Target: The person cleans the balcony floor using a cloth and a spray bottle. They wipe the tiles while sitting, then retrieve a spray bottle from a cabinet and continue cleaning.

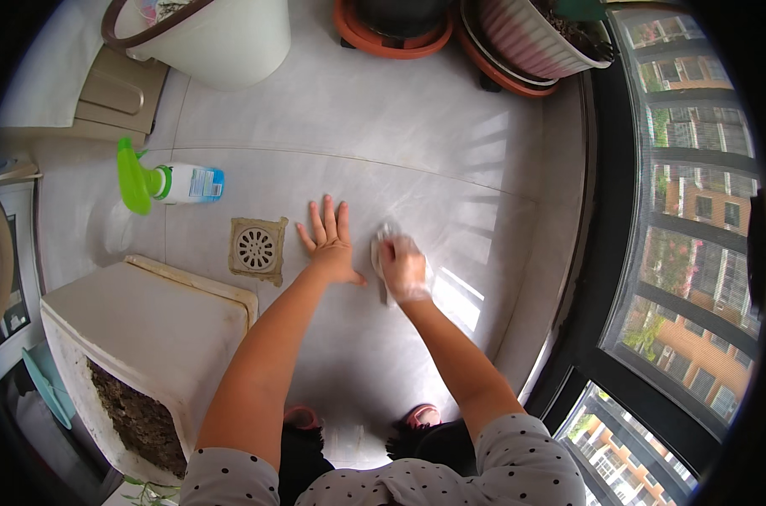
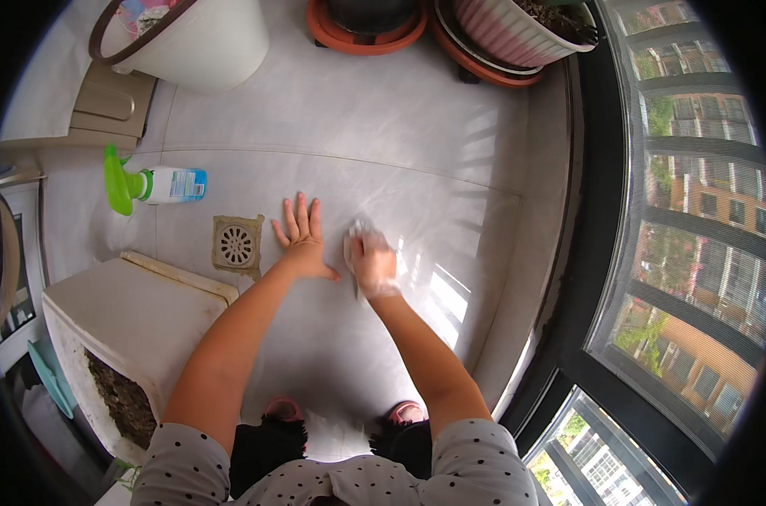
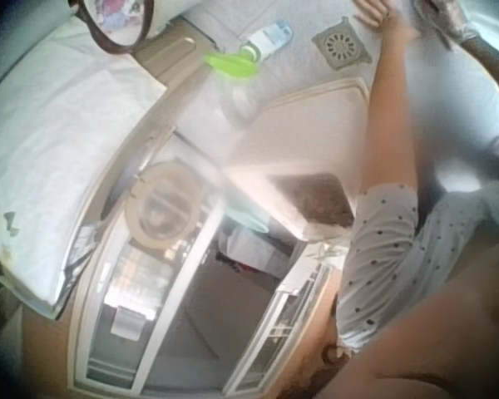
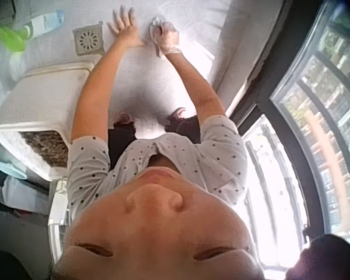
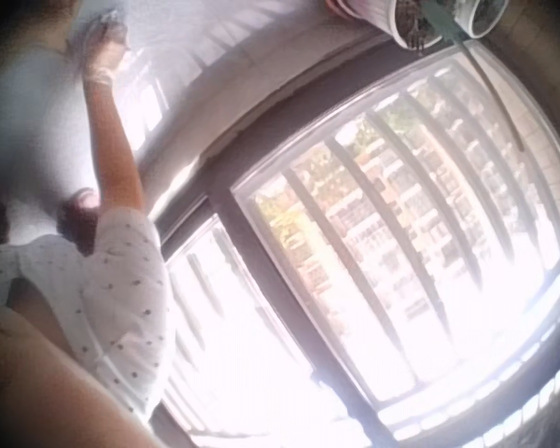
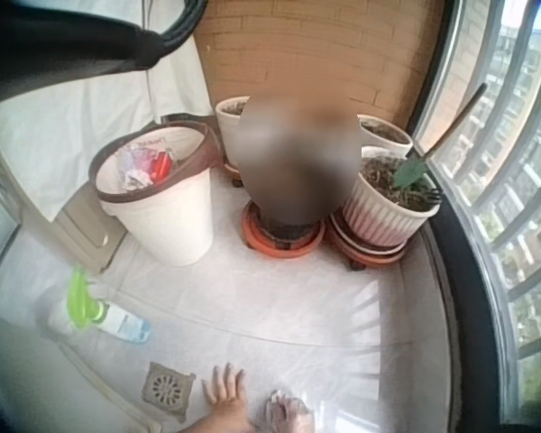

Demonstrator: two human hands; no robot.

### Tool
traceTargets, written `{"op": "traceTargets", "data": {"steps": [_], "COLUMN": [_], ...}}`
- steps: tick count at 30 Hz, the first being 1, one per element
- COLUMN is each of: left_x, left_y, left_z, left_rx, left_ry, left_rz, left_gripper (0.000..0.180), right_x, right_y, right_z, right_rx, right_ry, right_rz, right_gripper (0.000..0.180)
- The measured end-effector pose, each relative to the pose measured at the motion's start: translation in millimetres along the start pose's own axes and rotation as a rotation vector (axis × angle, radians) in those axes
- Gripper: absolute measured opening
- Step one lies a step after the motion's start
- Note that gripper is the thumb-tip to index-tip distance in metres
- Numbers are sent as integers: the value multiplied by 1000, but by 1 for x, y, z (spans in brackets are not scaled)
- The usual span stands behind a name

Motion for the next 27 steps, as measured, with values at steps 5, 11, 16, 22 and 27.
{"op": "traceTargets", "data": {"steps": [5, 11, 16, 22, 27], "left_x": [-3, -2, -2, -3, -1], "left_y": [17, -3, 20, 1, 17], "left_z": [4, 1, 3, -2, 2], "left_rx": [-41, -13, -46, -25, -43], "left_ry": [13, 29, -30, -1, -35], "left_rz": [-1, -23, -22, -38, -42], "left_gripper": [149, 149, 146, 146, 146], "right_x": [-14, -21, -56, -40, -58], "right_y": [-5, 12, -24, -4, -36], "right_z": [74, 57, 138, 107, 148], "right_rx": [57, -213, -39, -177, -87], "right_ry": [56, 13, 51, -118, -170], "right_rz": [-26, 108, 52, 47, 25], "right_gripper": [10, 11, 14, 16, 14]}}
Point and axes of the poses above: each hand's wrist, its own z-axis towards the middle knuckle, its own x-axis out of the back of the hand, y = z × x, the point moved 10 cm from there along z, towards the middle knuckle, and after that the axes turned 9 degrees about y, right-handed, at the moved point
